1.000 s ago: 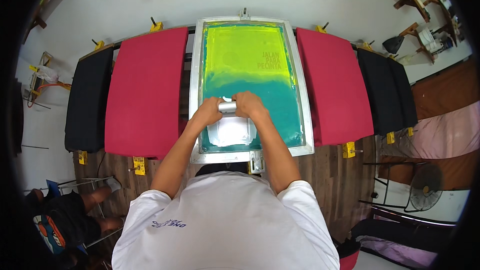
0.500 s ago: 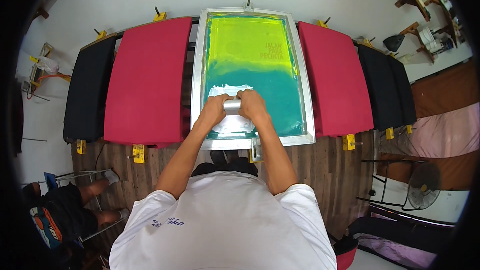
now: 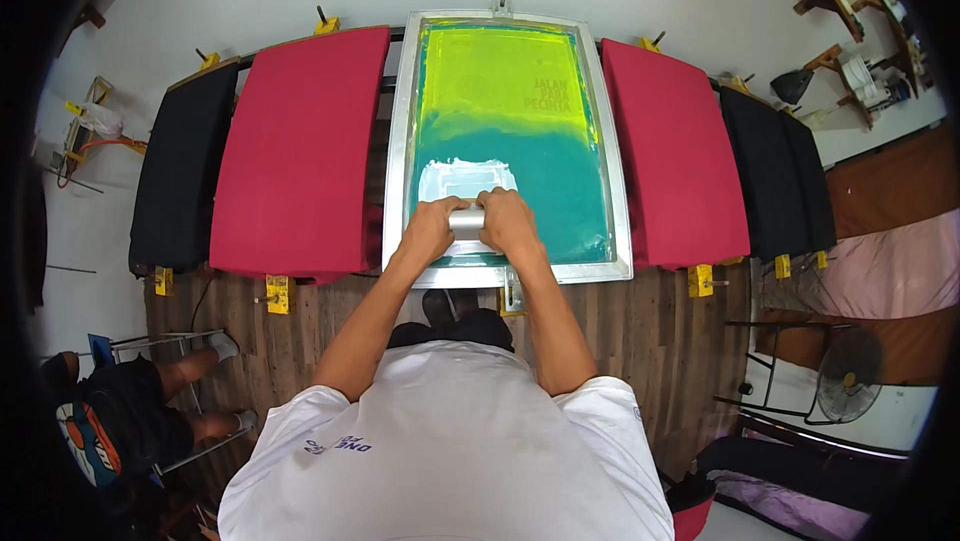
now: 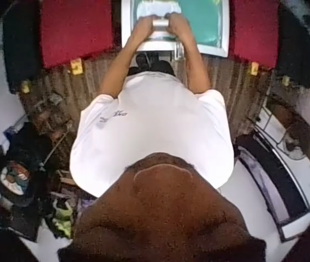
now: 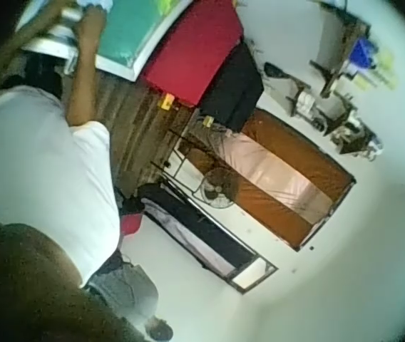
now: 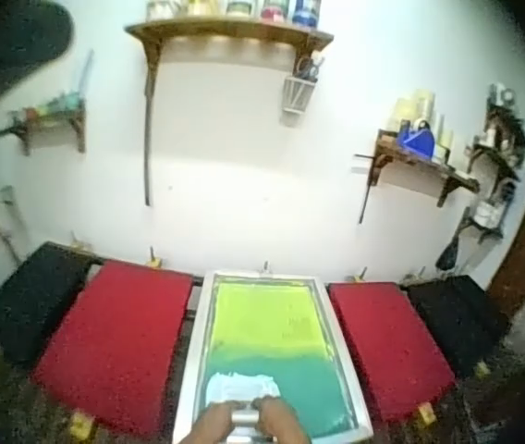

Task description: Applying ink to a screen using a squeegee during the screen printing process.

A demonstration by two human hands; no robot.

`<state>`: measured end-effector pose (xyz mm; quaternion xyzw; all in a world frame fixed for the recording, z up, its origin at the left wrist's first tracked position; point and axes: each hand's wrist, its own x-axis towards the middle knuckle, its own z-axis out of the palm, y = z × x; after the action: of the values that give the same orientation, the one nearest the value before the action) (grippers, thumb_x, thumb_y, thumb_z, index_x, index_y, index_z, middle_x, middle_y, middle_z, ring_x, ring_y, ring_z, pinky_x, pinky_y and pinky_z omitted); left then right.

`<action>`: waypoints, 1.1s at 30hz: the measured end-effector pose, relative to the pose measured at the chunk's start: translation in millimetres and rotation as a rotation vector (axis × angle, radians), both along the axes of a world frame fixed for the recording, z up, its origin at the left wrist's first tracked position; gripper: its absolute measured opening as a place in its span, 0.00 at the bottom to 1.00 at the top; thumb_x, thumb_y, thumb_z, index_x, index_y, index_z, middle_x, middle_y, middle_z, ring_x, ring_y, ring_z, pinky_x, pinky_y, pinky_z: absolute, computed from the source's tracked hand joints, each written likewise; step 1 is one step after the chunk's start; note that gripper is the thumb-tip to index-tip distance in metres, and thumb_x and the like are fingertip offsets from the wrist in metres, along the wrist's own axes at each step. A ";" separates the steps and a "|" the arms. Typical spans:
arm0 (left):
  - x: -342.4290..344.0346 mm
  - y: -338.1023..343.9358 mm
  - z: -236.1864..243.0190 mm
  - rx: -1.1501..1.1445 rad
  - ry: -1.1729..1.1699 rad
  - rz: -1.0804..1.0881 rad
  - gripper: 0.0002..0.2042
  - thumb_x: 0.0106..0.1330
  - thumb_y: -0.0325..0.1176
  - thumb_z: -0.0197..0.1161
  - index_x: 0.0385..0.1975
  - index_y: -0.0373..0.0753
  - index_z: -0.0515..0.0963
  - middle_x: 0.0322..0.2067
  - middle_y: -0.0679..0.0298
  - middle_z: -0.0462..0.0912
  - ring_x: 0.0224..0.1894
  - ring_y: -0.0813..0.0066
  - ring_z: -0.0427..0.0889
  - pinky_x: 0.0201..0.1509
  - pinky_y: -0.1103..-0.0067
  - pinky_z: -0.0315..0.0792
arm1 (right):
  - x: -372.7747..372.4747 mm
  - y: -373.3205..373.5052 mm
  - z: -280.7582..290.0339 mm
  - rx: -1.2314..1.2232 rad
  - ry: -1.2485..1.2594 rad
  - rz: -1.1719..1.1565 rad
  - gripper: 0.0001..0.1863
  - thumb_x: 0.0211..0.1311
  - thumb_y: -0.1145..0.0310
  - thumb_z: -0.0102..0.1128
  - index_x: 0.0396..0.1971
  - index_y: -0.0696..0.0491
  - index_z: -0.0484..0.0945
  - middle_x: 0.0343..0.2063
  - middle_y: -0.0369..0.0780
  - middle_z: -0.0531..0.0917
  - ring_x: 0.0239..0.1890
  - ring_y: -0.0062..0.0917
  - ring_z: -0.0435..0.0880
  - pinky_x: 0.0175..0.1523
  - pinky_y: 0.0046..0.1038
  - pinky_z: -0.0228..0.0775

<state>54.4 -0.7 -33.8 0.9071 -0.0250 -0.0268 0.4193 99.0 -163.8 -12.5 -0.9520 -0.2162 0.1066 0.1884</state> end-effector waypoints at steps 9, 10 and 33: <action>-23.1 -4.9 0.5 -0.028 0.002 0.002 0.22 0.50 0.13 0.60 0.48 0.35 0.81 0.40 0.42 0.84 0.42 0.42 0.84 0.49 0.61 0.78 | -24.4 -4.1 3.9 0.034 0.013 -0.013 0.19 0.40 0.81 0.62 0.39 0.56 0.84 0.37 0.48 0.84 0.43 0.46 0.82 0.50 0.41 0.75; -25.6 -5.5 0.6 -0.029 0.009 0.004 0.23 0.50 0.13 0.60 0.48 0.35 0.81 0.40 0.42 0.84 0.42 0.43 0.84 0.49 0.61 0.78 | -27.2 -4.9 3.0 0.033 0.014 -0.012 0.19 0.40 0.81 0.62 0.39 0.56 0.84 0.37 0.48 0.84 0.43 0.46 0.82 0.50 0.41 0.75; -63.3 -11.3 9.0 -0.059 0.051 0.001 0.23 0.49 0.12 0.58 0.48 0.34 0.79 0.46 0.47 0.82 0.47 0.45 0.82 0.52 0.61 0.76 | -70.0 -11.3 3.9 0.031 -0.019 -0.034 0.21 0.40 0.80 0.67 0.40 0.55 0.81 0.40 0.44 0.81 0.47 0.42 0.79 0.50 0.41 0.75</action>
<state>-9.0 -12.0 -24.8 0.8933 -0.0147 -0.0492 0.4466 29.0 -175.1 -8.6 -0.9536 -0.2035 0.0908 0.2027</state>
